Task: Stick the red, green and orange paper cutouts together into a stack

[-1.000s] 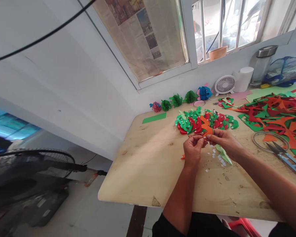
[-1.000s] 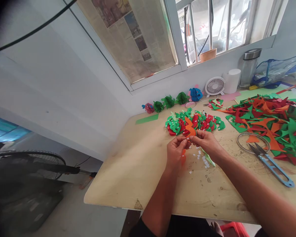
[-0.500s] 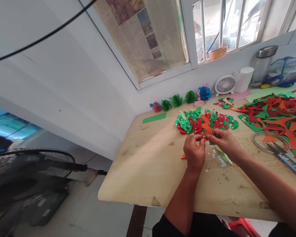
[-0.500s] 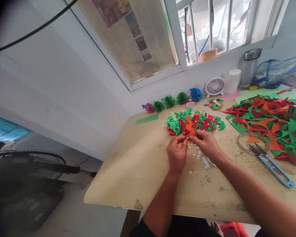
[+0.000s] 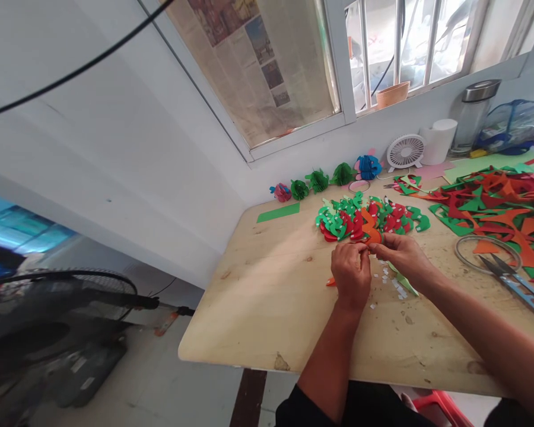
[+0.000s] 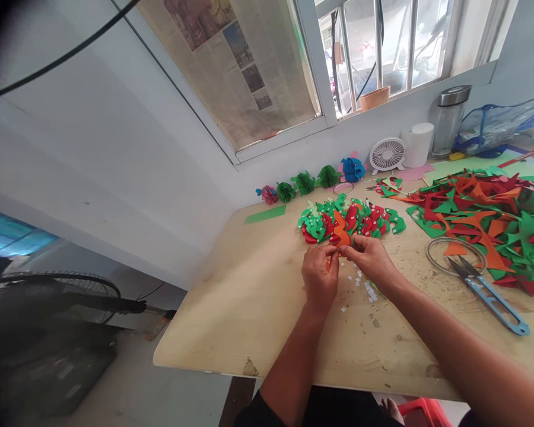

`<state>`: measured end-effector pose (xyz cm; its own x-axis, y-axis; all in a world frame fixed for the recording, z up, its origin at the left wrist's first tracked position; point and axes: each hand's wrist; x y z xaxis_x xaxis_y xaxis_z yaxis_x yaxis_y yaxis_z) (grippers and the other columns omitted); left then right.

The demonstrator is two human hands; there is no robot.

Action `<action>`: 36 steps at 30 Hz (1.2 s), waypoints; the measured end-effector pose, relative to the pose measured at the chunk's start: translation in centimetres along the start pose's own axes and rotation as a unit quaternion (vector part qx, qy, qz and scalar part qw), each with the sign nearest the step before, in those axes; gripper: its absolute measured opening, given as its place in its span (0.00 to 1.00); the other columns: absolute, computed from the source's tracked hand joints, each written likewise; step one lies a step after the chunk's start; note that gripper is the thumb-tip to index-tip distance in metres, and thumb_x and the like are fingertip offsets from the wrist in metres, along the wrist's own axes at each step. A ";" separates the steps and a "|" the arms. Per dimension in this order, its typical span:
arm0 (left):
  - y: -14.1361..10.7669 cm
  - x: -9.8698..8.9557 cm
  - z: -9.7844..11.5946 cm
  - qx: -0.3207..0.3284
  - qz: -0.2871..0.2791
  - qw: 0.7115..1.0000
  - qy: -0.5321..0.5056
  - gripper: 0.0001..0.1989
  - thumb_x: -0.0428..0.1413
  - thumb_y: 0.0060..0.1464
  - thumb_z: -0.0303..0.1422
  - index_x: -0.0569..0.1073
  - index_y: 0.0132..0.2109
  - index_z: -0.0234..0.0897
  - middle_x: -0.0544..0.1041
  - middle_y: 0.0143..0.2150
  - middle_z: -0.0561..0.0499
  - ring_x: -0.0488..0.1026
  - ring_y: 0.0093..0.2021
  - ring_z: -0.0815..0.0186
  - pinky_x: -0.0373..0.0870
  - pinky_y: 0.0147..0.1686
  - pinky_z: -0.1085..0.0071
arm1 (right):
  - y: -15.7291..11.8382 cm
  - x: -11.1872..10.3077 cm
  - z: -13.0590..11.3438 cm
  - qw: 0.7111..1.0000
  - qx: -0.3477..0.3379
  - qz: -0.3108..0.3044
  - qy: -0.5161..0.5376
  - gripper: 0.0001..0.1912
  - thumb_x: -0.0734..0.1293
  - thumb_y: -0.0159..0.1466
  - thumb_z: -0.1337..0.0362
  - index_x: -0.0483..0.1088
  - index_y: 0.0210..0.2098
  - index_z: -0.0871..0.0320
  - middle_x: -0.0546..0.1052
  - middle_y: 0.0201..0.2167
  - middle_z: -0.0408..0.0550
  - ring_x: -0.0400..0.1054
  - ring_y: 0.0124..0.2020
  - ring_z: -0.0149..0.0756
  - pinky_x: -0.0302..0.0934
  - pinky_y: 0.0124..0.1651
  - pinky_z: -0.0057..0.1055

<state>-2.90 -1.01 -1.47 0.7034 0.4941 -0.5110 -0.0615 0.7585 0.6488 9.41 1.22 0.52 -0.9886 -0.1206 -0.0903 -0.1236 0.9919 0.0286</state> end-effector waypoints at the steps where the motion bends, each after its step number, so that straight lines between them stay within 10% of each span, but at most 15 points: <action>1: 0.0 0.0 0.0 0.001 -0.003 1.000 0.002 0.04 0.53 0.52 0.26 0.72 0.34 0.37 0.76 0.32 0.48 0.70 0.36 0.63 0.64 0.38 0.67 | 0.0 0.0 0.2 1.000 0.002 -0.001 -0.002 0.15 0.69 0.49 0.51 0.69 0.23 0.58 0.68 0.18 0.41 0.57 0.22 0.30 0.51 0.24 0.28; 36: -0.2 0.1 0.1 -0.006 -0.037 0.999 -0.012 0.05 0.52 0.51 0.25 0.70 0.31 0.37 0.74 0.31 0.49 0.69 0.36 0.64 0.63 0.37 0.68 | 0.2 0.0 0.2 0.999 0.021 0.012 0.035 0.13 0.69 0.47 0.54 0.70 0.21 0.59 0.69 0.18 0.42 0.60 0.22 0.30 0.55 0.27 0.28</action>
<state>-2.71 -1.17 -1.63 0.7229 0.4264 -0.5437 -0.0178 0.7981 0.6023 9.44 1.40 0.35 -0.9949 -0.0985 -0.0196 -0.0982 0.9951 -0.0128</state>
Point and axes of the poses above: each hand's wrist, its own y-axis towards the middle knuckle, its own x-axis out of the palm, z = x × y
